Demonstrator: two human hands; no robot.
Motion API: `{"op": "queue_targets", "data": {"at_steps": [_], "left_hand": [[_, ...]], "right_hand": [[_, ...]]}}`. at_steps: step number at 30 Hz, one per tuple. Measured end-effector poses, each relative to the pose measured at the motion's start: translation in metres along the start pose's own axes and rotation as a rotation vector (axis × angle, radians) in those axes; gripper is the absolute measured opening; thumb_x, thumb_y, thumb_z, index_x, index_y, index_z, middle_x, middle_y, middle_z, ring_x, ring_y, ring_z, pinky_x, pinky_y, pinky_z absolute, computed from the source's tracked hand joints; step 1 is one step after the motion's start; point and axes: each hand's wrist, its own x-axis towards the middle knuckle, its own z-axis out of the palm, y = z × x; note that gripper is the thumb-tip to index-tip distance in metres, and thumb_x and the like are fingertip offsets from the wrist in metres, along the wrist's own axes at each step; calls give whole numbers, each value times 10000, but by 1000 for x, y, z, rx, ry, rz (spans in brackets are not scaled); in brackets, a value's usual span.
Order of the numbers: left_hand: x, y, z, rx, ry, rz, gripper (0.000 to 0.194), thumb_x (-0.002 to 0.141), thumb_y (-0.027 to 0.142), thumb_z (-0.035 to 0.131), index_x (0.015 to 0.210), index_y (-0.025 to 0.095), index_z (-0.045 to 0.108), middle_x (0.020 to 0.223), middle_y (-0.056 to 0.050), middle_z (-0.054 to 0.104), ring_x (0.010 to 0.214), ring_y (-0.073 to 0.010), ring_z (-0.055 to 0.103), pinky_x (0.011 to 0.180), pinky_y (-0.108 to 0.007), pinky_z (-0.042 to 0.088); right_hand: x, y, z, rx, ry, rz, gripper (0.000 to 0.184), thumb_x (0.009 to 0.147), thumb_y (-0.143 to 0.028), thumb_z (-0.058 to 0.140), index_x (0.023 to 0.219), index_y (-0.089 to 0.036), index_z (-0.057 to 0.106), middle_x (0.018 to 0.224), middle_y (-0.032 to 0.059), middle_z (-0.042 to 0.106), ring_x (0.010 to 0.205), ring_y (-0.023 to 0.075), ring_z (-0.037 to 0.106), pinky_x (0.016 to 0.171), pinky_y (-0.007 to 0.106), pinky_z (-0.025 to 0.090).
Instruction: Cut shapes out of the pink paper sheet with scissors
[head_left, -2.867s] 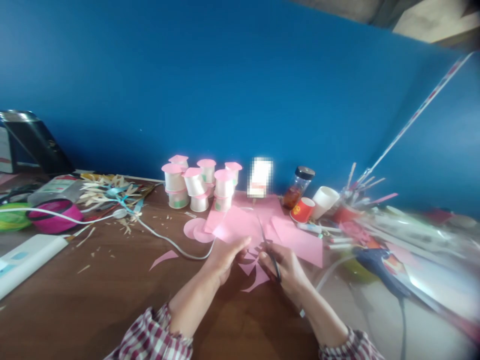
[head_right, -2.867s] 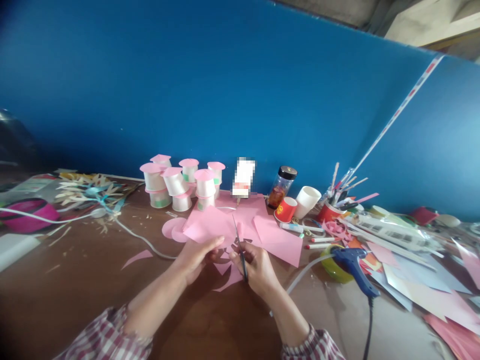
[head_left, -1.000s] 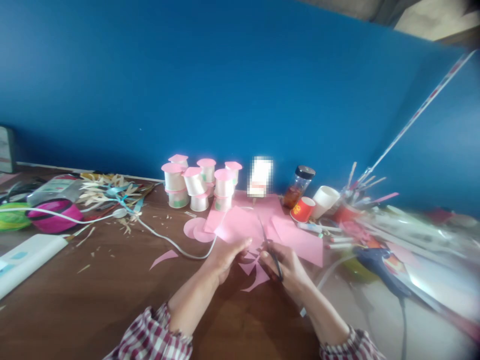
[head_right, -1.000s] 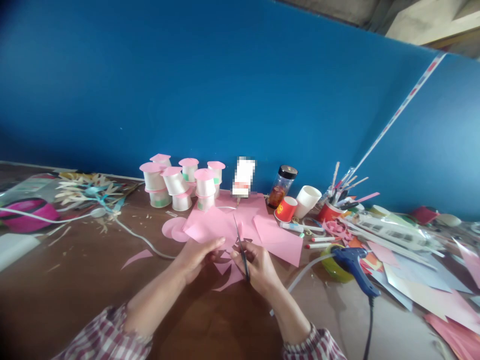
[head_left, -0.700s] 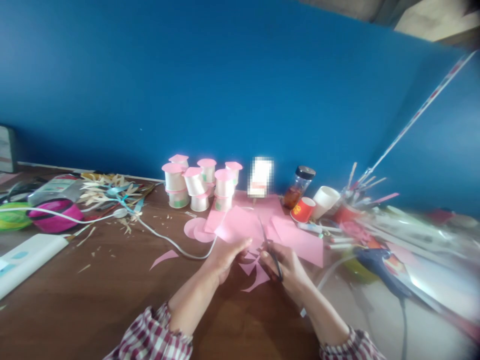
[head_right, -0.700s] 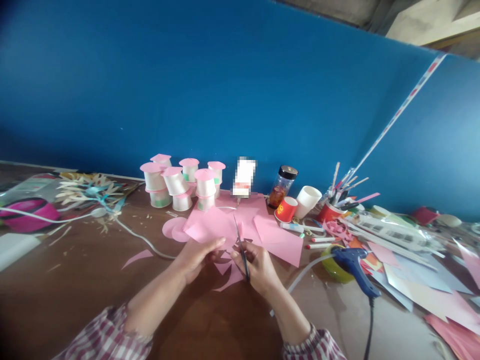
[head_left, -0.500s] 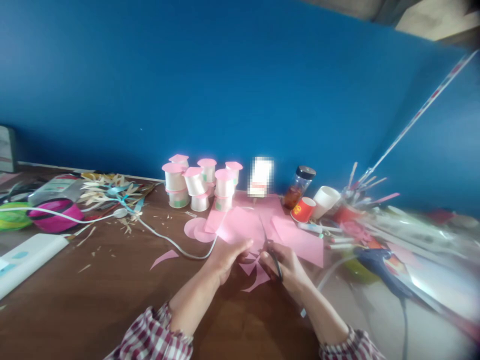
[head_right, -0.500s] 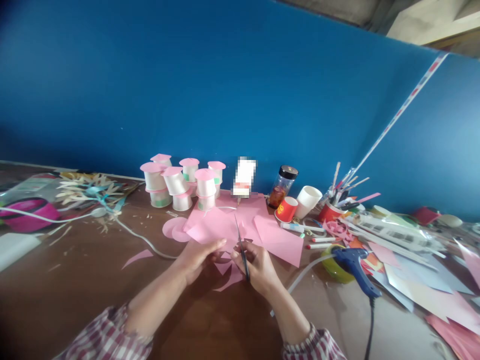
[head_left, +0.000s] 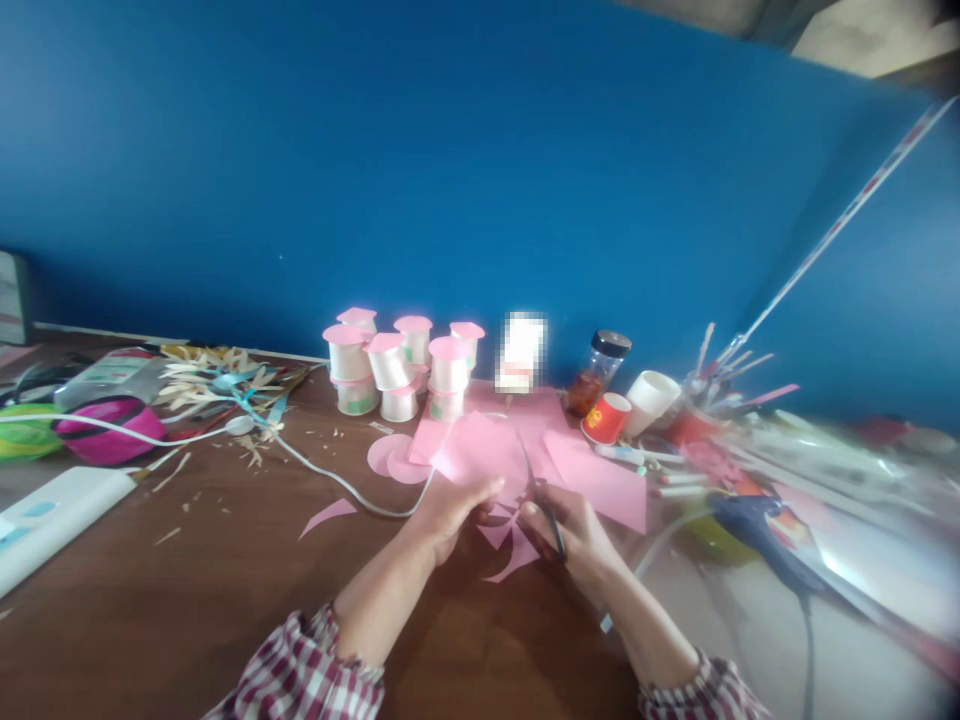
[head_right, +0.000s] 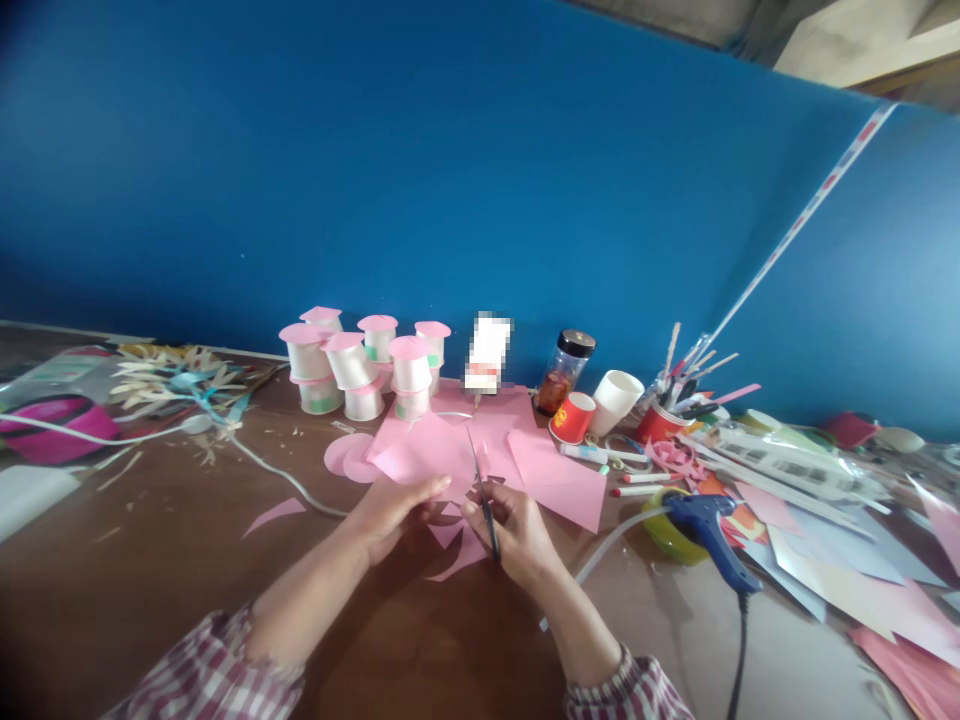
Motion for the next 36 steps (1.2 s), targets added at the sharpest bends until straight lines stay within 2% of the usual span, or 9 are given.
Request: {"op": "queue_targets", "data": {"at_steps": [6,18,30,36], "left_hand": [[2,1,-2,16,-40,-4,255,602,262,767,595,134,546,501,37,479,467,-78,440,461,-219,406],[4,1,-6,24,-44,-11,237,614,267,761,610,123,573,518,17,498,479,-89,452,483,-237,411],[4,0,-8,28,-25,-33,221,613,268,763,638,107,613,523,12,517,471,-77,448,463,-213,384],[4,1,-7,11,-18,-31,239,584,271,782,620,107,611,514,8,529,463,-84,457,482,-239,421]], "right_hand": [[0,-2,0,3,-12,7,352,790,-485,629,727,-149,544,467,-56,432,407,75,367,408,216,263],[0,-1,1,-19,2,-4,358,791,-485,628,686,-152,549,469,-47,446,408,76,374,399,214,266],[0,0,2,-29,6,-8,316,794,-408,653,641,-161,528,455,-54,436,401,73,363,403,207,261],[0,6,1,-84,17,-11,308,806,-390,645,642,-159,524,453,-54,444,381,71,383,401,201,281]]}}
